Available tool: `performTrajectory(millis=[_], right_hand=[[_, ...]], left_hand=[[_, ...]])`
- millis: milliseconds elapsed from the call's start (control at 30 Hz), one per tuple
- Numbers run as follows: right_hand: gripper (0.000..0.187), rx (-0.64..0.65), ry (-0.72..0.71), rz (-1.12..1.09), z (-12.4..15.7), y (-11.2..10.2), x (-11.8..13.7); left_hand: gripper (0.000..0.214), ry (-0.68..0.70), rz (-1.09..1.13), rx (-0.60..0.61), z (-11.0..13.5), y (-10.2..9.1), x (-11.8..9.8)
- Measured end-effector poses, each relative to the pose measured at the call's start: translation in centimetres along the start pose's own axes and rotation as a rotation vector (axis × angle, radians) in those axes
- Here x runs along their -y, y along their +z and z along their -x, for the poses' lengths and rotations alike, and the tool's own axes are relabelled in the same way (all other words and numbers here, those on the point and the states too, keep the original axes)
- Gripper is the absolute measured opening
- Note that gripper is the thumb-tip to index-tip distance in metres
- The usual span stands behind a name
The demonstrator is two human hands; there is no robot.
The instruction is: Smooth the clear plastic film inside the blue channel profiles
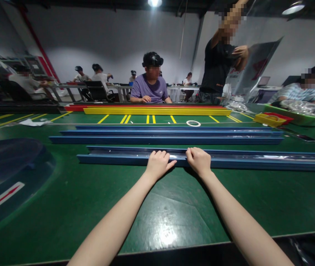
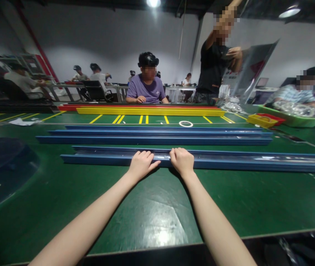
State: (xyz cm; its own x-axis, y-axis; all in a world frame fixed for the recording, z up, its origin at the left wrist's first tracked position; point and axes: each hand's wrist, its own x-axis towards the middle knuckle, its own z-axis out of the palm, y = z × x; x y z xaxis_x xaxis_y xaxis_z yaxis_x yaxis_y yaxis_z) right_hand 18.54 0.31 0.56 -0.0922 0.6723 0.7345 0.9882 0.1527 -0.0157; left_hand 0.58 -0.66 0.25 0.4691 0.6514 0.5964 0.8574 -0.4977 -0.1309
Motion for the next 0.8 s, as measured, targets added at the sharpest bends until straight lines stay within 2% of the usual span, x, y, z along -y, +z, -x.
performTrajectory(millis=[367,533,700,800], right_hand=[[0.038,0.085,0.059,-0.017,-0.2,-0.4,0.2],[0.037,0.032,0.039,-0.015,-0.1,-0.3,0.1],[0.037,-0.063,-0.056,0.003,-0.1,-0.3,0.6],[0.037,-0.037,-0.086,-0.011,-0.1,-0.2,1.3]], left_hand=[[0.039,-0.002,0.004,0.010,0.0,0.0,-0.1],[0.039,-0.006,-0.001,0.004,-0.1,0.0,-0.1],[0.039,-0.011,0.001,0.011,-0.1,0.1,-0.1],[0.040,-0.014,0.003,0.017,0.0,0.1,-0.1]])
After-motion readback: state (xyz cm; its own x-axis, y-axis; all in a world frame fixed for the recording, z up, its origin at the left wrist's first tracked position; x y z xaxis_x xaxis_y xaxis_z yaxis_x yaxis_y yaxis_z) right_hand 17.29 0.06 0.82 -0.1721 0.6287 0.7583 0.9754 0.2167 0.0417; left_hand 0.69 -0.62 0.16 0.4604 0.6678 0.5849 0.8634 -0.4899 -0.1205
